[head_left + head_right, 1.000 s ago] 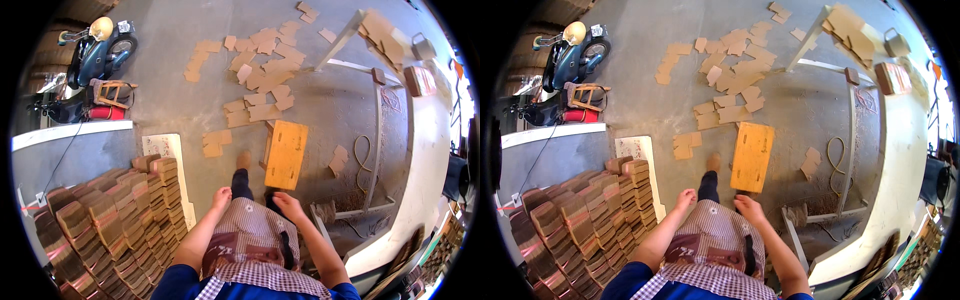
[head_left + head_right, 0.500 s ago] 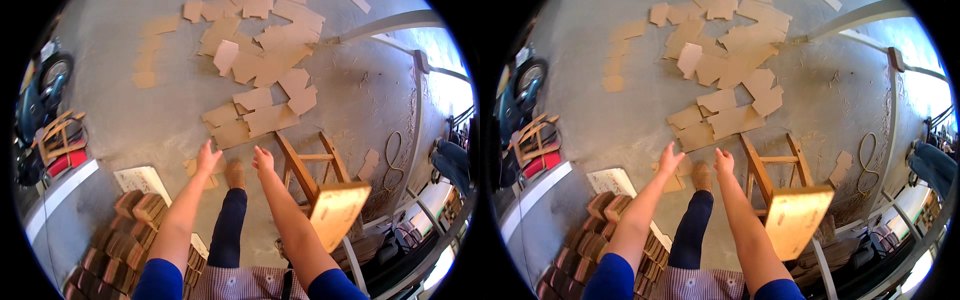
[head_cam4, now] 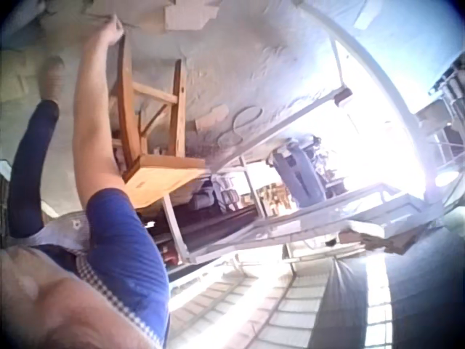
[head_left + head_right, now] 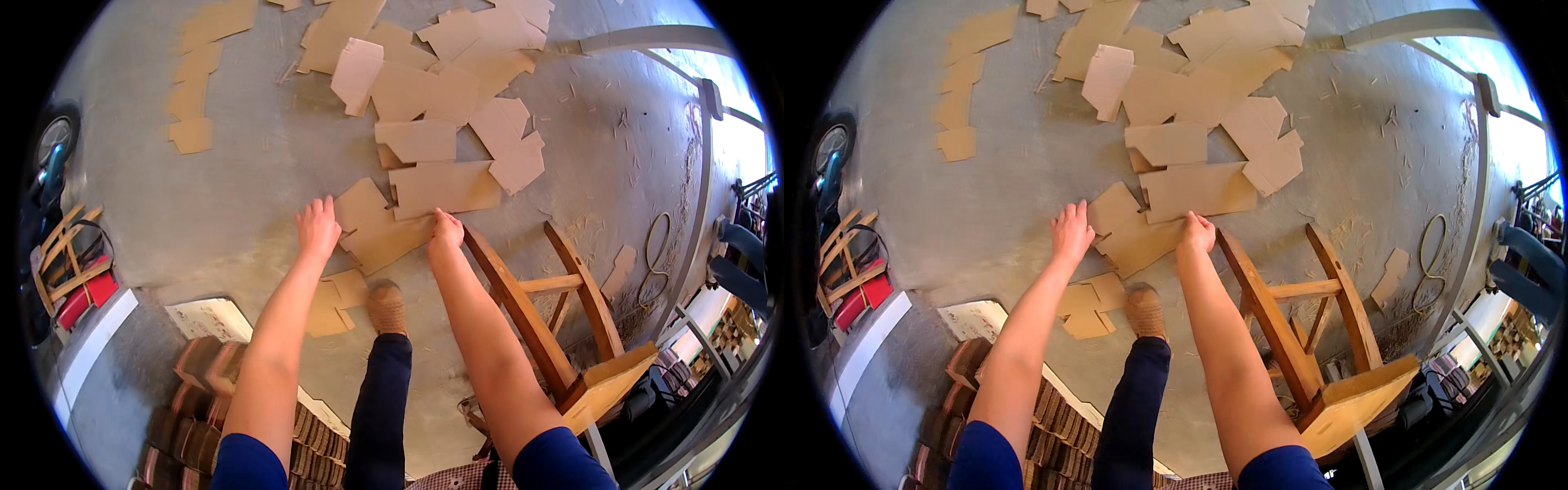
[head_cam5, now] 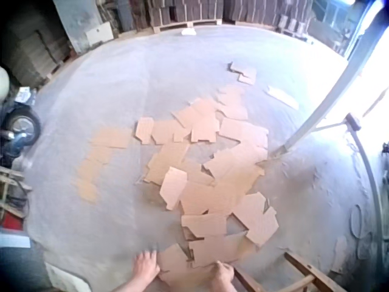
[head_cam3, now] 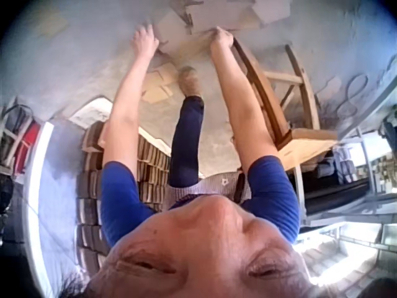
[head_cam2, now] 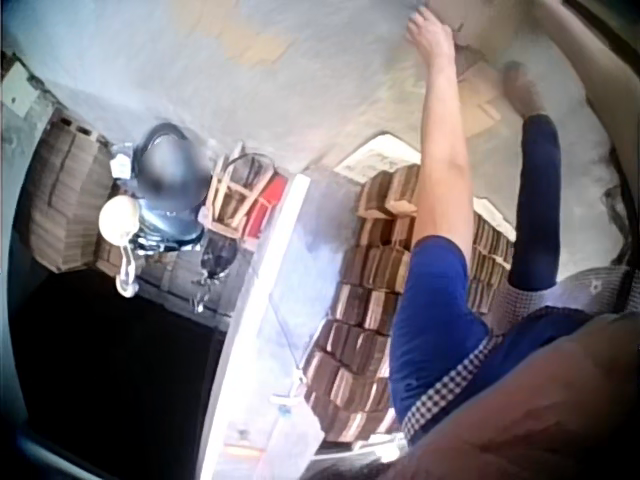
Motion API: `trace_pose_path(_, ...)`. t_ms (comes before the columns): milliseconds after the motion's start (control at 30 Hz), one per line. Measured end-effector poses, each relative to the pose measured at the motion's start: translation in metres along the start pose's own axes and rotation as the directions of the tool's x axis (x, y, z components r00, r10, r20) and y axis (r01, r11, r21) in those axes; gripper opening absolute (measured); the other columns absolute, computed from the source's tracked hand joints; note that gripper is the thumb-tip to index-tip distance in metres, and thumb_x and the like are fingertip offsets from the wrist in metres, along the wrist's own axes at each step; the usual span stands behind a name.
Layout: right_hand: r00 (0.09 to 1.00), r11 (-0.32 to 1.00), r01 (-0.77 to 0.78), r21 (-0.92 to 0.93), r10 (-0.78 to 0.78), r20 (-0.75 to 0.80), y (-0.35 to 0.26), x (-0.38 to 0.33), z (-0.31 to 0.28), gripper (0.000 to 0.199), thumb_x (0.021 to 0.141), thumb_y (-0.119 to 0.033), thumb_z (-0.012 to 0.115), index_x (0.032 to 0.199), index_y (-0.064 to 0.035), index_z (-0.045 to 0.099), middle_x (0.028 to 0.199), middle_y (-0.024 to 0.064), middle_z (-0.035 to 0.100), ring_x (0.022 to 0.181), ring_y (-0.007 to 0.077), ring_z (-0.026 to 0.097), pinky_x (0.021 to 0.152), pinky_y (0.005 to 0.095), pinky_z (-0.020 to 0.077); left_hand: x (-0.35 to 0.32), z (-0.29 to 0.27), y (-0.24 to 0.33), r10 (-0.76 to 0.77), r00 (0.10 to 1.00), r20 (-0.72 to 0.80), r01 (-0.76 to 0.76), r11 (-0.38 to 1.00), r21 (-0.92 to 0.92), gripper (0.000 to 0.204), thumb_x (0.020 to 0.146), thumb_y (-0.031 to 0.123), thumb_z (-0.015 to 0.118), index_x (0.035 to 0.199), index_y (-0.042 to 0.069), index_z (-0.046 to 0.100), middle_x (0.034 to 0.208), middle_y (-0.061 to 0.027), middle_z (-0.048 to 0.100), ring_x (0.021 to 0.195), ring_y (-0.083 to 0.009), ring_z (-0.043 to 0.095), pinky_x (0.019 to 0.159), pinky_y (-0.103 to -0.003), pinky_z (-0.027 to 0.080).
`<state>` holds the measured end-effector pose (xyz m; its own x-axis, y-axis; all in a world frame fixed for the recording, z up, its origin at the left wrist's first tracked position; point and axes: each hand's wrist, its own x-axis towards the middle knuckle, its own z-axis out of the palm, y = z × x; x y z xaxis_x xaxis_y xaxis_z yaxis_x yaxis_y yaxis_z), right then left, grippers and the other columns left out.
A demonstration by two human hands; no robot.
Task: The person picks up flat cardboard pieces from the floor and a table, folds them, and stacks them on a conveyor belt. The person works alongside another individual who also stacks cardboard pieces. The person repeatedly moves between the floor and the table to gather materials.
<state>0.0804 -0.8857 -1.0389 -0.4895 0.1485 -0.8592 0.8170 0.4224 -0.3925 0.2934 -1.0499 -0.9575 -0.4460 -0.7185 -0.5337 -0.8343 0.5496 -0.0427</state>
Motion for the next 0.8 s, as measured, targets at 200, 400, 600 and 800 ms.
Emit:
trace_pose_path(200,0.966,0.967,-0.254,-0.007,0.254,0.050,-0.033,-0.026,-0.007,0.035,0.084,-0.037,0.077,0.099,-0.0112,0.058,0.074,0.0034,0.052,0.048,0.0156,0.040,0.045,0.0350,0.0382,-0.061,-0.011,-0.041,-0.154,0.980,0.126,0.187,0.927,-0.325,0.072,0.075,0.028,0.079,0.137,0.010,0.047,0.123,-0.0119,0.054,0.115,-0.0314,0.053,0.094,-0.044,0.048)
trace_pose_path(400,0.975,0.923,-0.218,-0.318,0.222,-0.024,0.006,-0.042,-0.010,0.051,0.079,-0.036,0.081,0.110,-0.0030,0.057,0.094,0.0086,0.058,0.068,0.0179,0.050,0.060,0.0396,0.0458,-0.028,0.030,-0.016,-0.272,0.942,0.197,0.330,0.641,-0.693,0.074,0.071,0.032,0.082,0.132,0.003,0.049,0.136,-0.0200,0.051,0.125,-0.0359,0.048,0.104,-0.044,0.043)
trace_pose_path(600,0.958,0.968,-0.214,-0.131,0.234,0.168,0.028,-0.084,-0.031,0.041,0.084,-0.037,0.077,0.105,-0.0101,0.055,0.098,0.0019,0.061,0.092,0.0169,0.058,0.080,0.0405,0.0508,-0.074,-0.044,0.002,-0.026,0.909,0.416,0.381,0.454,-0.805,0.062,0.077,0.012,0.075,0.132,0.002,0.048,0.130,-0.0214,0.058,0.113,-0.0349,0.060,0.095,-0.041,0.048)
trace_pose_path(800,0.824,0.914,-0.341,0.220,0.178,0.539,0.046,-0.115,-0.049,0.016,0.096,-0.023,0.065,0.099,-0.0103,0.056,0.101,0.0034,0.065,0.091,0.0138,0.060,0.085,0.0336,0.0516,-0.189,-0.167,0.032,0.014,0.994,0.108,0.092,0.421,-0.902,0.071,0.081,-0.008,0.058,0.147,0.003,0.033,0.136,-0.0175,0.054,0.126,-0.0254,0.054,0.105,-0.036,0.041)
